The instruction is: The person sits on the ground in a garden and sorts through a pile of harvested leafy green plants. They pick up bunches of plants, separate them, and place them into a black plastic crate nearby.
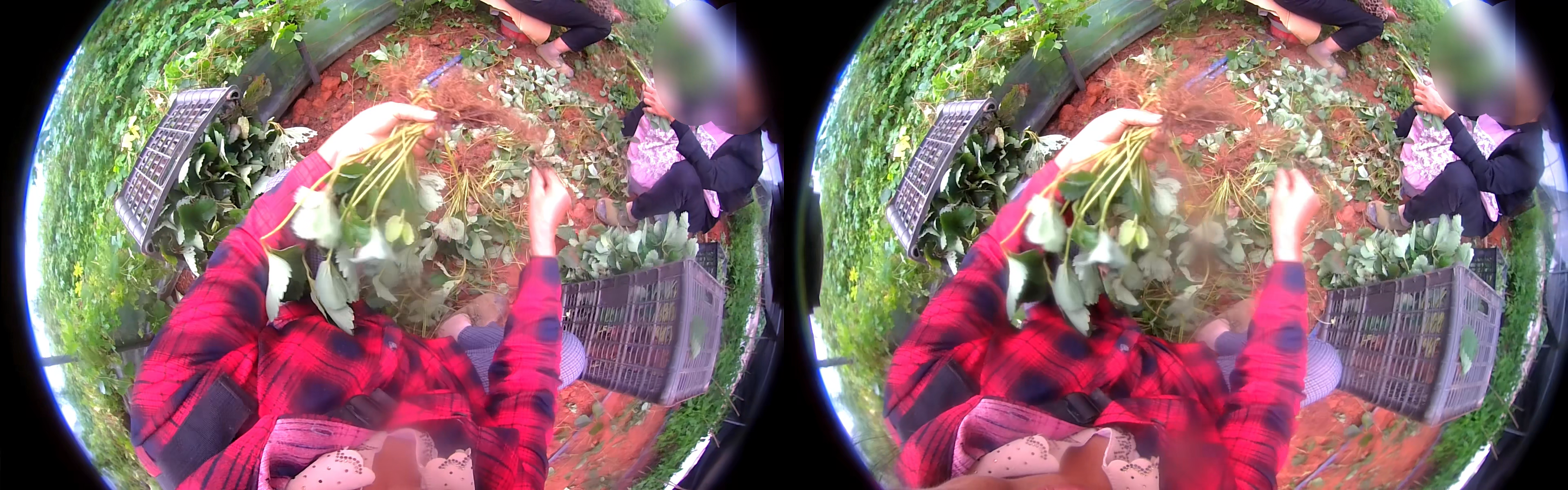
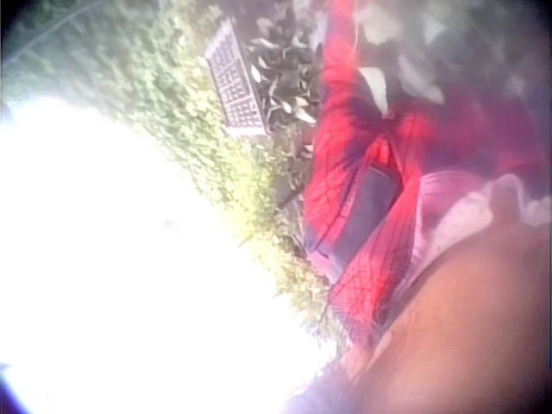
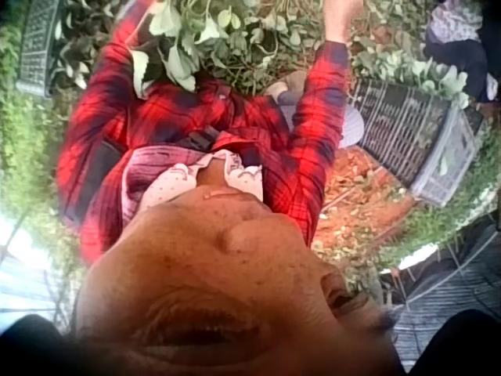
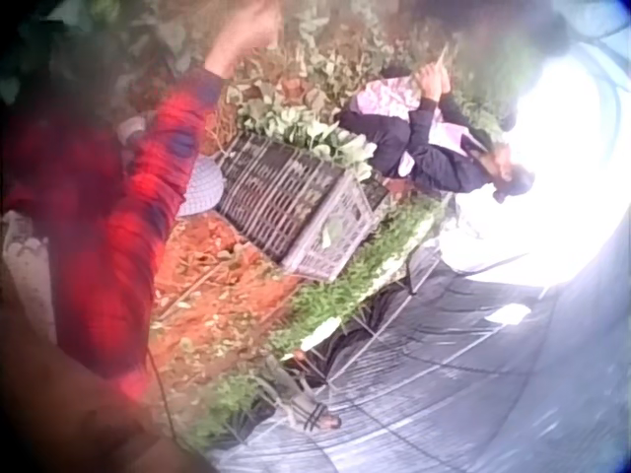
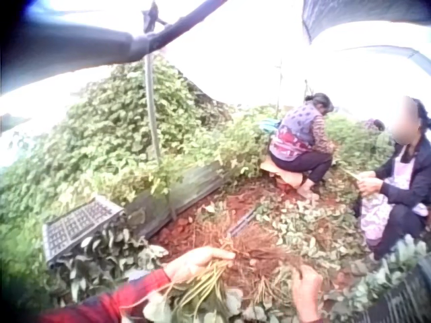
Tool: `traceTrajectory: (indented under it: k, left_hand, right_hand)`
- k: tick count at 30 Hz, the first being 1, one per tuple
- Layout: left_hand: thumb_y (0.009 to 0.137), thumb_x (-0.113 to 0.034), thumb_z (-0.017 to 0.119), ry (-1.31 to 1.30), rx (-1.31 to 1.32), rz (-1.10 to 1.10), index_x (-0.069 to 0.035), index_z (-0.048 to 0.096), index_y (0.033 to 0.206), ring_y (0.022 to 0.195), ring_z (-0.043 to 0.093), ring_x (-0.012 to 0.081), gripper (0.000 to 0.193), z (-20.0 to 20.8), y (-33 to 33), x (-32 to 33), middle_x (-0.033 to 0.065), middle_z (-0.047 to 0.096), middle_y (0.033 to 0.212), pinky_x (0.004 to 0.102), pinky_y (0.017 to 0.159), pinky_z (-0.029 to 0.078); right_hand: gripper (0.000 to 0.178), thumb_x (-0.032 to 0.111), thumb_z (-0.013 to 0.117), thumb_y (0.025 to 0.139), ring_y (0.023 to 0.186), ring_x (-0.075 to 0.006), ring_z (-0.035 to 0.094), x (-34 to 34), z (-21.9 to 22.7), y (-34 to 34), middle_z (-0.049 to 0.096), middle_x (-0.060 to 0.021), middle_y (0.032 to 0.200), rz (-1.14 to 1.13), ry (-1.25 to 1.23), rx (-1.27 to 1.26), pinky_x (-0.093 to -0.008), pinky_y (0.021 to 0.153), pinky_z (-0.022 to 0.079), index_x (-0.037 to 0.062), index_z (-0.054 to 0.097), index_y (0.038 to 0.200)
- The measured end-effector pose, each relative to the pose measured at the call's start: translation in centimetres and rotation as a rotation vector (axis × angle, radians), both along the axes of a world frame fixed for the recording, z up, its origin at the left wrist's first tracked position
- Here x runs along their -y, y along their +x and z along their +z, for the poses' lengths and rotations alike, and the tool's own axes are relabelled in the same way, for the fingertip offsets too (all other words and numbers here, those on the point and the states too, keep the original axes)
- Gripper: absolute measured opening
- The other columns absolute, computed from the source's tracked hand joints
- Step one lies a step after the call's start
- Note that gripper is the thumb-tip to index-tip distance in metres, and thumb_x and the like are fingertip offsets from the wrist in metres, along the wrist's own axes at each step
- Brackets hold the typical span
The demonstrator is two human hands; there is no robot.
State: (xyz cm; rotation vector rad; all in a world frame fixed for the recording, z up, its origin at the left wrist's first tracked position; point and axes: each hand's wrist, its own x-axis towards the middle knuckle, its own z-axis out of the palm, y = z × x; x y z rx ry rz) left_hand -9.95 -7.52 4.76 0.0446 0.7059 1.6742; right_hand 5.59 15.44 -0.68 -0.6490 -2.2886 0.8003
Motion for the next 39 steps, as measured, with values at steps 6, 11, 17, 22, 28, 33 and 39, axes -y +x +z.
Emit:
traceTrajectory:
  k: [6, 11, 17, 22, 28, 33, 39]
  left_hand:
    - [0.079, -0.016, 0.056, -0.062, -0.037, -0.049, -0.004, 0.056, 0.075, 0.051, 0.053, 0.0125, 0.013, -0.3, -0.5, -0.2, 0.0041, 0.057, 0.064, 0.0247, 0.044, 0.046]
    - [0.077, -0.007, 0.056, -0.134, -0.061, 0.063, 0.0, 0.055, 0.079, 0.046, 0.057, 0.0144, 0.008, 0.3, 0.9, -1.4, 0.0089, 0.061, 0.065, 0.0229, 0.038, 0.046]
    - [0.077, -0.008, 0.057, -0.126, -0.092, 0.013, -0.001, 0.055, 0.078, 0.048, 0.056, 0.0151, 0.007, 0.1, 1.0, -2.2, 0.0073, 0.059, 0.065, 0.0245, 0.039, 0.046]
    - [0.078, -0.009, 0.055, -0.032, 0.039, -0.061, -0.002, 0.054, 0.077, 0.048, 0.054, 0.0133, 0.007, -1.4, 0.1, -1.7, 0.0055, 0.057, 0.062, 0.0243, 0.04, 0.045]
    - [0.078, -0.011, 0.057, -0.109, 0.0, -0.105, -0.003, 0.054, 0.077, 0.048, 0.054, 0.0121, 0.009, -0.8, 0.9, -1.8, 0.0048, 0.058, 0.063, 0.0218, 0.041, 0.044]
    - [0.074, -0.011, 0.063, -0.264, -0.12, 0.021, -0.003, 0.056, 0.08, 0.047, 0.055, 0.0127, 0.012, -1.2, 1.2, -1.8, 0.0045, 0.059, 0.061, 0.023, 0.04, 0.045]
    - [0.073, -0.008, 0.063, -0.265, -0.2, 0.09, -0.003, 0.056, 0.079, 0.046, 0.053, 0.0139, 0.011, -1.7, 0.4, -1.3, 0.0062, 0.058, 0.061, 0.0239, 0.039, 0.043]
  right_hand:
    - [0.033, 0.019, 0.061, 0.076, 0.053, -0.0119, 0.053, 0.8, -2.2, 2.2, 0.063, -0.0131, 0.08, 0.384, -0.202, 0.495, -0.0242, 0.052, 0.042, -0.0052, 0.058, 0.097]
    - [0.029, 0.02, 0.06, 0.079, 0.071, -0.0093, 0.053, 7.1, 5.1, -1.3, 0.062, -0.0064, 0.077, 0.454, -0.808, -0.199, -0.0227, 0.067, 0.042, -0.0054, 0.059, 0.092]
    - [0.011, 0.012, 0.06, 0.075, 0.056, -0.0165, 0.054, 7.4, 3.5, -3.0, 0.059, -0.01, 0.065, 0.344, -0.257, -0.279, -0.0282, 0.054, 0.042, 0.0016, 0.058, 0.078]
    - [0.018, 0.007, 0.061, 0.071, 0.064, -0.0187, 0.057, 2.9, 3.1, -1.7, 0.061, -0.0111, 0.075, -0.037, -0.286, -0.275, -0.0289, 0.06, 0.045, -0.0007, 0.058, 0.087]
    - [0.044, 0.014, 0.066, 0.068, 0.084, -0.0215, 0.057, 4.8, 3.1, -3.4, 0.058, -0.0138, 0.096, 0.279, -0.087, -0.158, -0.0311, 0.074, 0.044, 0.0011, 0.052, 0.108]
    - [0.02, 0.013, 0.062, 0.074, 0.06, -0.0158, 0.056, 2.1, 1.9, -3.2, 0.062, -0.0071, 0.075, 0.437, -0.012, 0.003, -0.0276, 0.057, 0.045, 0.0014, 0.058, 0.09]
    - [0.022, 0.012, 0.061, 0.072, 0.075, -0.025, 0.061, -4.1, 0.6, -0.4, 0.062, -0.0133, 0.081, -0.075, 0.054, 0.042, -0.0321, 0.069, 0.047, 0.0031, 0.06, 0.092]
